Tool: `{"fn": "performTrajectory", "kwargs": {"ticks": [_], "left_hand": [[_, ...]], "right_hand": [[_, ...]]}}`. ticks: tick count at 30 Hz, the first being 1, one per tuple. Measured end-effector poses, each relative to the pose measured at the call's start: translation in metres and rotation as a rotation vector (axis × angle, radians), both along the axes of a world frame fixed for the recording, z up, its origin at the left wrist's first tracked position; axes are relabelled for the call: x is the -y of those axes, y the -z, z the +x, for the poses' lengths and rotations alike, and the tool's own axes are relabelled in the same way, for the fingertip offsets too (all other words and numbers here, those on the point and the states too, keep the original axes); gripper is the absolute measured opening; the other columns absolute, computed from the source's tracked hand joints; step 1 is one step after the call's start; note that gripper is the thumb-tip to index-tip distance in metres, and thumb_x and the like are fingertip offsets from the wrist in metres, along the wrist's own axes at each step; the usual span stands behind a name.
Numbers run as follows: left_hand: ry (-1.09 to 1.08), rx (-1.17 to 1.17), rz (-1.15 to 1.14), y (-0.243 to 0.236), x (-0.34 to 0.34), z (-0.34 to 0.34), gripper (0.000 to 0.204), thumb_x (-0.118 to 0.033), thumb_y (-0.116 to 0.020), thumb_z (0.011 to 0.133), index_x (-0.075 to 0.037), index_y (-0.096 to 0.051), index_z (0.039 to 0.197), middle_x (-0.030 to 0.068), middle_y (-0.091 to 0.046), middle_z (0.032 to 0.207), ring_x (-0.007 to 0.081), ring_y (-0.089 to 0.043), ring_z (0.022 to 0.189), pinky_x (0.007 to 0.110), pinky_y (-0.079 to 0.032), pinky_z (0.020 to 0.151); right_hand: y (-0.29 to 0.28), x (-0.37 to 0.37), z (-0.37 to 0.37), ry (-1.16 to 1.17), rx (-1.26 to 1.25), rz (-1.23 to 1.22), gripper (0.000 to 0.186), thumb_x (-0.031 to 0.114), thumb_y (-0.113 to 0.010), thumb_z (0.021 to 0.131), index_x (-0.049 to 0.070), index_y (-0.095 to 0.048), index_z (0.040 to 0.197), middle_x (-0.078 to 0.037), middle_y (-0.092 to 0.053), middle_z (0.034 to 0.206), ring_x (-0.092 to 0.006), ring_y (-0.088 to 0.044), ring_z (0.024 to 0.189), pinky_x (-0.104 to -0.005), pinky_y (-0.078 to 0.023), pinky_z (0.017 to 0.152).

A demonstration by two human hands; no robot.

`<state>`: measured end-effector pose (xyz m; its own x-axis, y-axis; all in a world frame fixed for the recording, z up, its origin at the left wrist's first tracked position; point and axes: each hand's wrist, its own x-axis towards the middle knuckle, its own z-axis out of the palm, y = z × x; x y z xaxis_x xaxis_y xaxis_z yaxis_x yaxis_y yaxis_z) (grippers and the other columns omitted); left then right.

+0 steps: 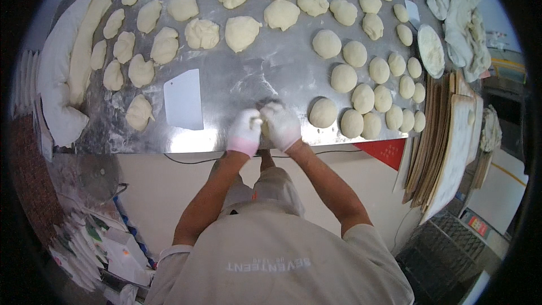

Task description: The person shapes dough into round balls by hand on a stainless steel table, occasionally using a scraper to move and separate the pieces.

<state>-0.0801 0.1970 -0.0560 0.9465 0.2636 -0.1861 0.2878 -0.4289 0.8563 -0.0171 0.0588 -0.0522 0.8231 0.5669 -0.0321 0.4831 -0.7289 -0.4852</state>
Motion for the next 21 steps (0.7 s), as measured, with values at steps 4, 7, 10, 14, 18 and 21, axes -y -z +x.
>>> {"fn": "performTrajectory", "kwargs": {"ticks": [4, 7, 10, 14, 18, 21], "left_hand": [[-0.172, 0.001, 0.306, -0.016, -0.073, 0.018, 0.041, -0.027, -0.066, 0.083, -0.005, -0.058, 0.116, 0.0184, -0.06, 0.115, 0.0369, -0.057, 0.108, 0.043, -0.045, 0.095], [-0.175, -0.193, 0.568, -0.043, -0.125, 0.022, 0.06, -0.038, -0.068, 0.081, -0.003, -0.053, 0.127, 0.0202, -0.057, 0.125, 0.0379, -0.053, 0.116, 0.045, -0.041, 0.101], [-0.221, -0.428, 0.826, -0.038, -0.13, 0.02, 0.067, -0.042, -0.074, 0.074, -0.007, -0.053, 0.127, 0.0171, -0.058, 0.121, 0.0367, -0.054, 0.114, 0.045, -0.044, 0.097], [-0.2, -0.536, 0.861, -0.045, -0.111, 0.02, 0.075, -0.046, -0.078, 0.068, -0.007, -0.054, 0.127, 0.0193, -0.059, 0.116, 0.0369, -0.057, 0.109, 0.045, -0.047, 0.093], [-0.327, -0.569, 0.608, -0.053, -0.101, 0.021, 0.053, -0.037, -0.074, 0.075, -0.007, -0.061, 0.117, 0.0204, -0.065, 0.109, 0.0357, -0.063, 0.101, 0.043, -0.05, 0.088], [-0.446, -0.347, -0.134, -0.038, -0.116, -0.001, 0.047, -0.032, -0.072, 0.08, -0.002, -0.063, 0.115, 0.0164, -0.068, 0.105, 0.0299, -0.066, 0.095, 0.038, -0.052, 0.083]], "right_hand": [[-0.021, -0.001, -0.004, 0.012, 0.06, 0.158, 0.026, 0.009, -0.063, 0.072, 0.006, -0.066, 0.098, -0.014, -0.065, 0.104, -0.034, -0.059, 0.103, -0.0436, -0.046, 0.091], [-0.033, -0.021, -0.034, -0.099, 0.208, 0.227, 0.036, 0.004, -0.064, 0.07, 0.004, -0.064, 0.107, -0.016, -0.062, 0.113, -0.0347, -0.056, 0.114, -0.0437, -0.042, 0.1], [-0.025, -0.055, -0.058, -0.128, 0.064, 0.296, 0.045, 0.009, -0.064, 0.075, 0.0, -0.059, 0.119, -0.019, -0.058, 0.125, -0.0365, -0.049, 0.125, -0.0451, -0.036, 0.108], [0.0, -0.111, -0.062, 0.021, -0.216, 0.39, 0.047, 0.017, -0.065, 0.076, 0.0, -0.055, 0.119, -0.021, -0.054, 0.124, -0.0389, -0.047, 0.123, -0.049, -0.036, 0.106], [0.004, -0.12, -0.061, -0.02, -0.037, 0.284, 0.058, 0.024, -0.061, 0.082, -0.003, -0.046, 0.132, -0.024, -0.049, 0.134, -0.0388, -0.044, 0.128, -0.049, -0.034, 0.108], [-0.005, -0.106, -0.046, -0.135, -0.237, 0.415, 0.056, 0.025, -0.06, 0.084, -0.003, -0.047, 0.131, -0.023, -0.049, 0.134, -0.0373, -0.046, 0.125, -0.0474, -0.036, 0.106]]}}
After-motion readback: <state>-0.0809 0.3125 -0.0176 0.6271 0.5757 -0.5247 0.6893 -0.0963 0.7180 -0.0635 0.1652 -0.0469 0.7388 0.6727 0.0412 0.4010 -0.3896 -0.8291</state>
